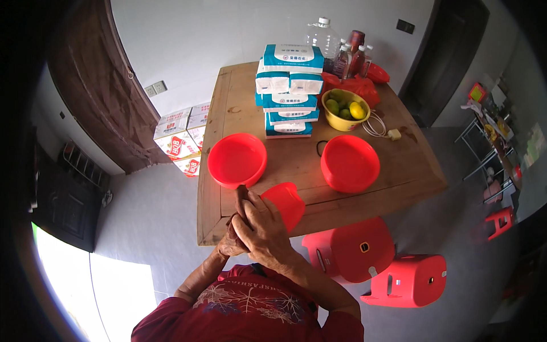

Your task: The person wipes the interior and exterior surfaces of several red plastic bowls using a dark cloth. They handle the bowls one at a time, rotating them to clean all sides, and place them back on the wooden table after wiping.

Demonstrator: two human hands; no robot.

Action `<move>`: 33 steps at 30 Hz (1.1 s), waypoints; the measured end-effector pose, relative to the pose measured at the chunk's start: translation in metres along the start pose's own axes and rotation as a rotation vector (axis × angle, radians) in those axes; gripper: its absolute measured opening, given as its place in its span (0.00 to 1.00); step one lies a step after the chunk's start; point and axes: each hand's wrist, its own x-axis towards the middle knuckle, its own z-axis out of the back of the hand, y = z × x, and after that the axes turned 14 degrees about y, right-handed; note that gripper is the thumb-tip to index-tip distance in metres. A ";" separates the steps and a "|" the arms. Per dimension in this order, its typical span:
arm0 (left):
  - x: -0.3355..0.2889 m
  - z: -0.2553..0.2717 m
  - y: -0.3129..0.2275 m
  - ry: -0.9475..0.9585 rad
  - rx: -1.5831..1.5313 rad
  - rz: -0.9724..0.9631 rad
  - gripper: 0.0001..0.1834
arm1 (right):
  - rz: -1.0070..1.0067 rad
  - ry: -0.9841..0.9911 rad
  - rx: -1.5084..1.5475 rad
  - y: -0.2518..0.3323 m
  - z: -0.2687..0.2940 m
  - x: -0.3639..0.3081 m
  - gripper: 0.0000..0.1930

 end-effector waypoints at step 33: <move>0.002 0.031 -0.003 0.261 -0.551 0.112 0.22 | -0.076 0.063 0.289 -0.032 0.015 0.004 0.15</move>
